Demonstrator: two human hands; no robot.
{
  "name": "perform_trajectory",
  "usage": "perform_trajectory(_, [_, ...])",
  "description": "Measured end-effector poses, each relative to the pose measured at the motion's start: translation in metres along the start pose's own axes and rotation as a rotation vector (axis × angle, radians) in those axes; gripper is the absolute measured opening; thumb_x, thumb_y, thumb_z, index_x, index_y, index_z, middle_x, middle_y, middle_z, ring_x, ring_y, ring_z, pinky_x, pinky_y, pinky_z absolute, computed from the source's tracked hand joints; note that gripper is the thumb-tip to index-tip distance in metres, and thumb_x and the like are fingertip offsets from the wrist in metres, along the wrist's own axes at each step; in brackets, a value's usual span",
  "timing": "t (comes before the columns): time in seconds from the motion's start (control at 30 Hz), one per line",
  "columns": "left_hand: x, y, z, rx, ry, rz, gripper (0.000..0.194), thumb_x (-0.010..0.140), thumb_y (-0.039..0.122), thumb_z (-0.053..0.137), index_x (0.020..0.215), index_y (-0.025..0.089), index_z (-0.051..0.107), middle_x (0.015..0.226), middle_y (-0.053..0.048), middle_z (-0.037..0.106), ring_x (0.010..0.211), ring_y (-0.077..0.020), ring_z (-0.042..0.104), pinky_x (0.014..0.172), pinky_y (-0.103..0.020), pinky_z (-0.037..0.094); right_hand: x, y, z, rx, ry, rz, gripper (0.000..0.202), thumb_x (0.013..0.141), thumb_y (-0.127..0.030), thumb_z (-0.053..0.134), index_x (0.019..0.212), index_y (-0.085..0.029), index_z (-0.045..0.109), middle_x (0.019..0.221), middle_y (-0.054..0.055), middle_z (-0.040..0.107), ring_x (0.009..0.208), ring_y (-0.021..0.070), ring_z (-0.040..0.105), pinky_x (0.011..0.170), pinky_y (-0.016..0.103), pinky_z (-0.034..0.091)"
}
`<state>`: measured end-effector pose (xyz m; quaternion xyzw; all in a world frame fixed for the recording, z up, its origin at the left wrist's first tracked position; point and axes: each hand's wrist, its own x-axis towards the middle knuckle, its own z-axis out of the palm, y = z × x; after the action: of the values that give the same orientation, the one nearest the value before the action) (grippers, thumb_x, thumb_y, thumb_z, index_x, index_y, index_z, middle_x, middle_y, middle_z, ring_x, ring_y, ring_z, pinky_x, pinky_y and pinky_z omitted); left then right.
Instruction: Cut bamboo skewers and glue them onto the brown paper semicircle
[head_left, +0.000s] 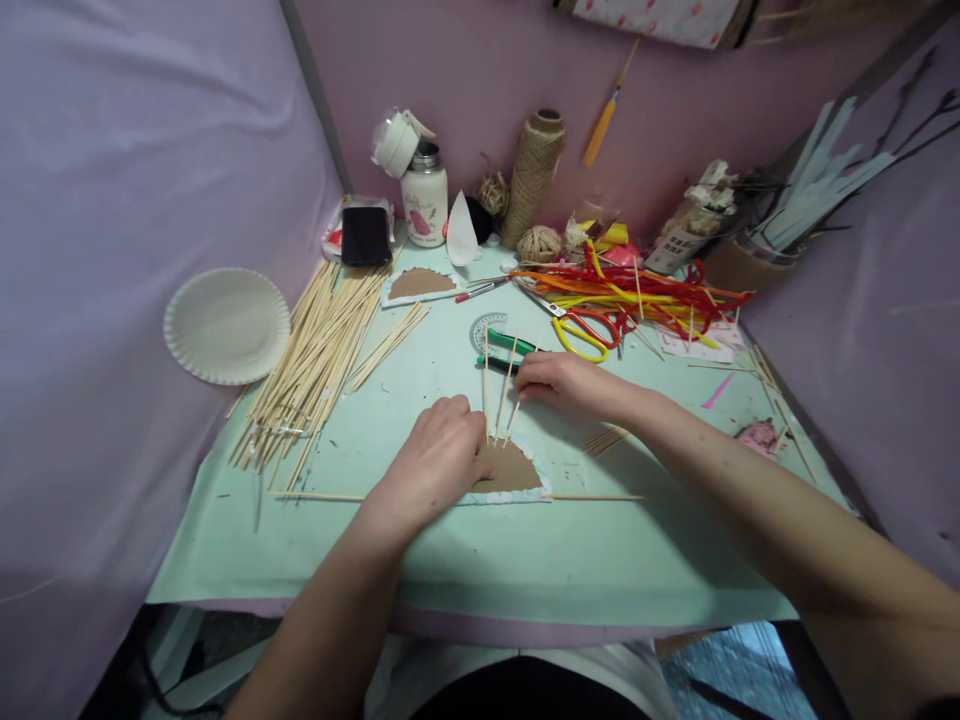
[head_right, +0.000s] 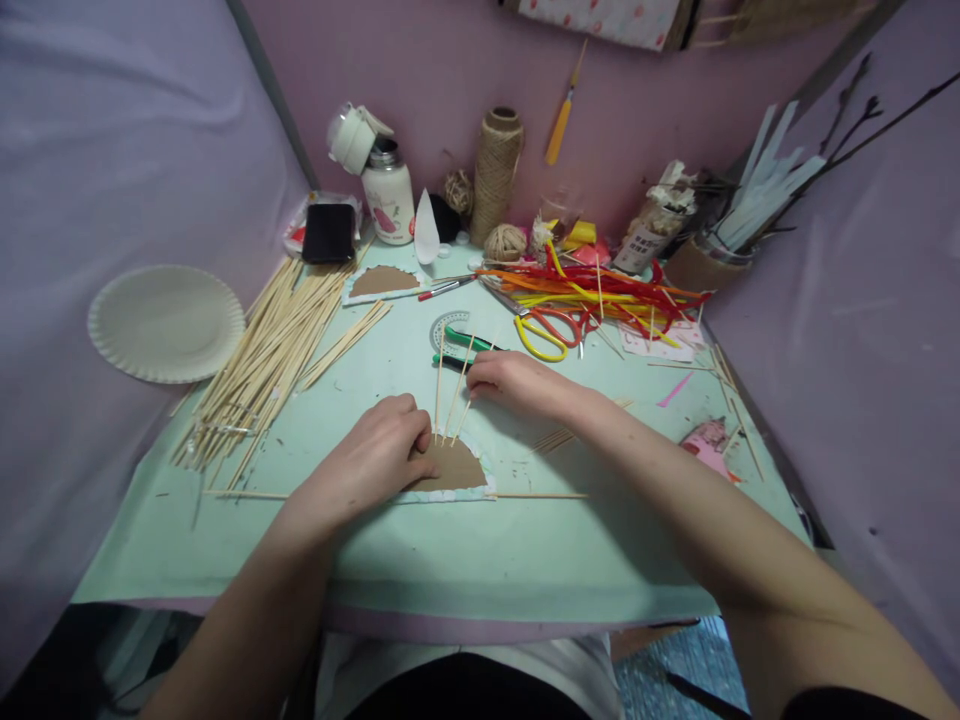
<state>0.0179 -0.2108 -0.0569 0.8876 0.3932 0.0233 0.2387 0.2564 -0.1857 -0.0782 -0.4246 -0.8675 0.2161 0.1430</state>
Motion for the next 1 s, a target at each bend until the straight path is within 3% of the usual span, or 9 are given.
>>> perform_trajectory(0.27, [0.0014, 0.0031, -0.0005, 0.129, -0.023, -0.038, 0.020, 0.075, 0.027, 0.072, 0.076, 0.018, 0.054, 0.087, -0.005, 0.052, 0.087, -0.0240, 0.050, 0.072, -0.034, 0.038, 0.0033, -0.0001, -0.0006, -0.004, -0.030, 0.004, 0.014, 0.091, -0.021, 0.057, 0.084, -0.018, 0.069, 0.086, 0.006, 0.064, 0.077, 0.0172, 0.060, 0.069, 0.028, 0.045])
perform_trajectory(1.0, [0.0007, 0.0071, -0.0039, 0.109, -0.053, -0.058, 0.024, 0.076, 0.026, 0.073, 0.075, 0.018, 0.050, 0.088, -0.006, 0.051, 0.087, -0.0232, 0.048, 0.072, -0.034, 0.037, -0.0030, -0.0059, 0.0045, -0.047, -0.025, 0.072, 0.013, 0.091, -0.017, 0.054, 0.091, -0.020, 0.067, 0.099, 0.006, 0.064, 0.087, 0.0177, 0.062, 0.076, 0.028, 0.046])
